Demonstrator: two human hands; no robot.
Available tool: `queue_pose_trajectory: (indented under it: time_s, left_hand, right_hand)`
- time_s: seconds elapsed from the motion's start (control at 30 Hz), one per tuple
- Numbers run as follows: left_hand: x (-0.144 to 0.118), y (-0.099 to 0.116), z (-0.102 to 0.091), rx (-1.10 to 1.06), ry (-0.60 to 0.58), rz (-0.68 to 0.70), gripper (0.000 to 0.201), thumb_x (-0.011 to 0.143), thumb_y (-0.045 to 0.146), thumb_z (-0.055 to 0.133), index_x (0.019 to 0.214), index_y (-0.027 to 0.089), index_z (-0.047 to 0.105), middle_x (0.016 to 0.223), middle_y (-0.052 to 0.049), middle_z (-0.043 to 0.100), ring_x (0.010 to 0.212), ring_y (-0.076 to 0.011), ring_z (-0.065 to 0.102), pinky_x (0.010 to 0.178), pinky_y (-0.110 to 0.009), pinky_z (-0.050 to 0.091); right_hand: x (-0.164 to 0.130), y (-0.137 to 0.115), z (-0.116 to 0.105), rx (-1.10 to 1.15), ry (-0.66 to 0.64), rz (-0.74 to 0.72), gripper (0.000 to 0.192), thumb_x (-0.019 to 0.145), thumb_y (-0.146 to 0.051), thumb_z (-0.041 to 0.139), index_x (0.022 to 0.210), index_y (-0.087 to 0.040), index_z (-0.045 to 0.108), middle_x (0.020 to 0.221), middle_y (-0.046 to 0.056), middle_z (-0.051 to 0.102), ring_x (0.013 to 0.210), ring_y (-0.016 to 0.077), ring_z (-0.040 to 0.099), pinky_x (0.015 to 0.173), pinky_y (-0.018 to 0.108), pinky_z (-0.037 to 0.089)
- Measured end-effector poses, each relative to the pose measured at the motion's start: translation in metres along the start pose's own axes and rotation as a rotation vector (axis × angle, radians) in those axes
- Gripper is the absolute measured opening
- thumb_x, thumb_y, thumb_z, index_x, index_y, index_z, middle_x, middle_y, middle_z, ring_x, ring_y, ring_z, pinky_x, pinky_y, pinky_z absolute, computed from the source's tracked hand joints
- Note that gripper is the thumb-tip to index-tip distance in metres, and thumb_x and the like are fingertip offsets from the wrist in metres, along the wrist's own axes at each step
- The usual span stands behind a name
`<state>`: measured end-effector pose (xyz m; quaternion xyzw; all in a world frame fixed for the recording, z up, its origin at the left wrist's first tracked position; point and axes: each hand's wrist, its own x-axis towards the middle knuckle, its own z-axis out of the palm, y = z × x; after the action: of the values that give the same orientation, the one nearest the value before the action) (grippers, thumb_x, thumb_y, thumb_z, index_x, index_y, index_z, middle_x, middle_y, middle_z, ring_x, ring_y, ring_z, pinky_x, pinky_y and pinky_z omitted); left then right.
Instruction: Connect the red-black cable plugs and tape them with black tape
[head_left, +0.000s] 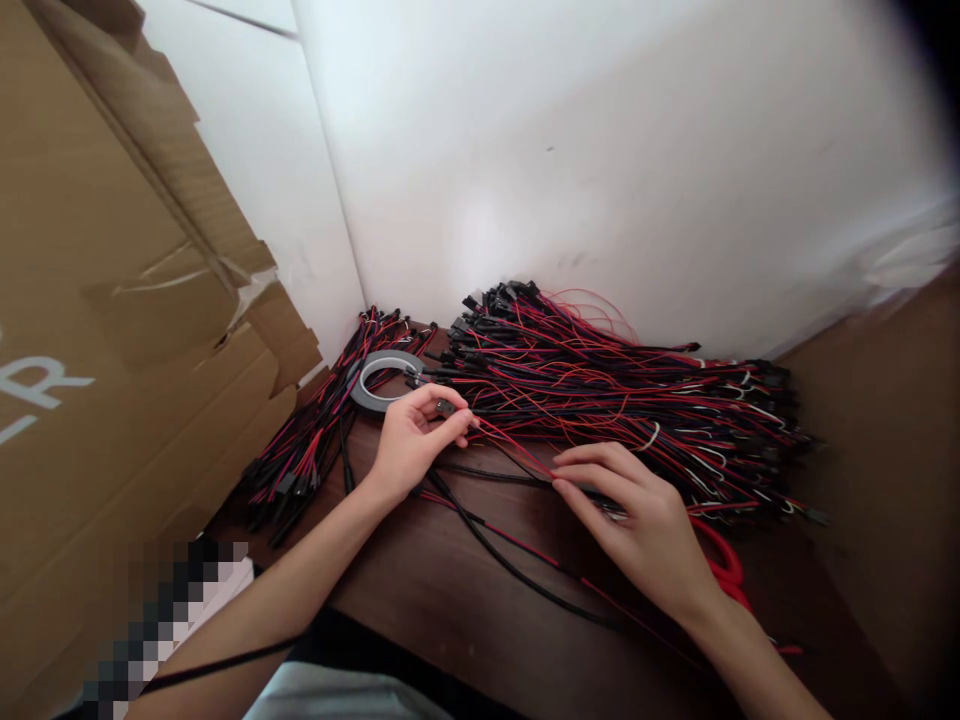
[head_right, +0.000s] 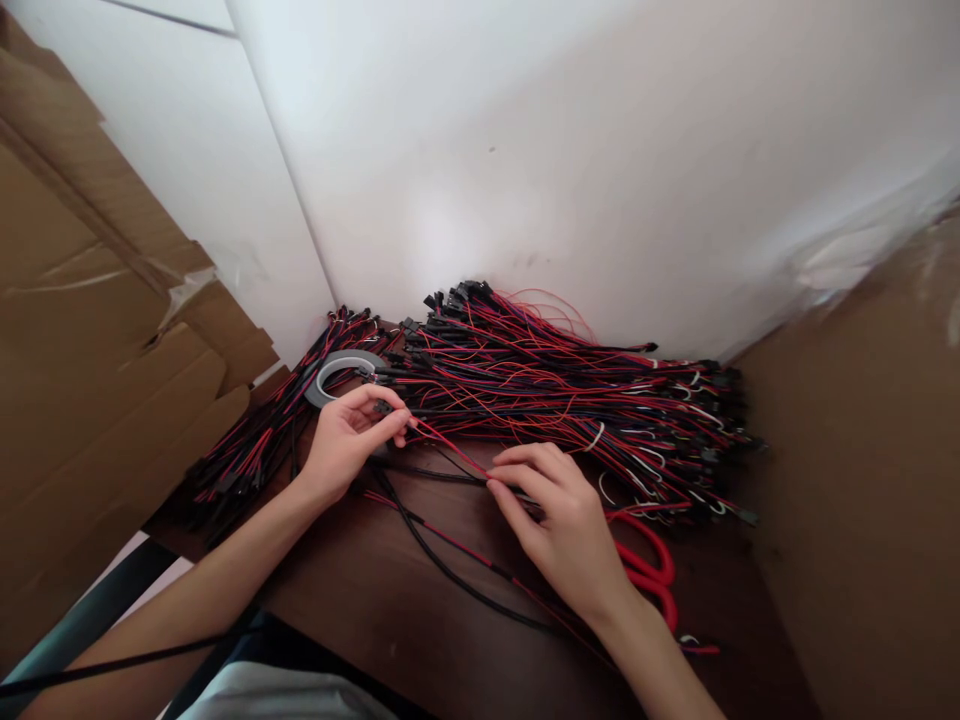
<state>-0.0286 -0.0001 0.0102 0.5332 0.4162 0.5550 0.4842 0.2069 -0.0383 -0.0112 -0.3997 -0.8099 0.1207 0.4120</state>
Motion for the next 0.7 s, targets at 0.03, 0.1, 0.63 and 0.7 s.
queue_pose_trajectory:
  time_s: [0.03,0.1,0.63,0.7]
  left_hand:
    - [0.000,0.000,0.000,0.006,0.003,0.003,0.024,0.072,0.029,0.077,0.080,0.012,0.062,0.071,-0.003,0.069,0.056,-0.0093,0.062,0.056,-0.021,0.054]
    - [0.000,-0.001,0.000,0.021,0.007,0.007,0.024,0.072,0.030,0.077,0.080,0.012,0.062,0.072,-0.003,0.069,0.057,-0.0101,0.063,0.056,-0.021,0.054]
    - [-0.002,-0.001,0.001,-0.219,-0.103,-0.169,0.025,0.071,0.025,0.080,0.083,0.012,0.063,0.075,-0.006,0.075,0.065,-0.0137,0.070,0.059,-0.019,0.056]
    - [-0.004,-0.001,0.003,-0.249,-0.133,-0.177,0.024,0.072,0.024,0.080,0.083,0.012,0.063,0.075,-0.005,0.075,0.065,-0.0134,0.070,0.059,-0.019,0.056]
  right_hand:
    - [0.000,-0.001,-0.001,0.013,0.018,0.018,0.008,0.090,-0.017,0.061,0.088,-0.021,0.068,0.096,0.006,0.066,0.089,0.0198,0.062,0.081,0.036,0.049]
    - [0.001,-0.003,-0.003,0.059,0.046,0.076,0.008,0.090,-0.019,0.061,0.086,-0.021,0.069,0.094,0.005,0.067,0.088,0.0192,0.063,0.080,0.034,0.049]
    - [-0.001,-0.007,0.004,0.127,-0.014,0.165,0.025,0.097,-0.020,0.044,0.098,-0.025,0.068,0.106,0.006,0.061,0.104,0.0197,0.056,0.089,0.035,0.045]
    - [0.000,-0.010,0.009,0.158,-0.081,0.215,0.025,0.098,-0.025,0.044,0.110,-0.028,0.067,0.117,0.006,0.059,0.113,0.0217,0.052,0.097,0.041,0.041]
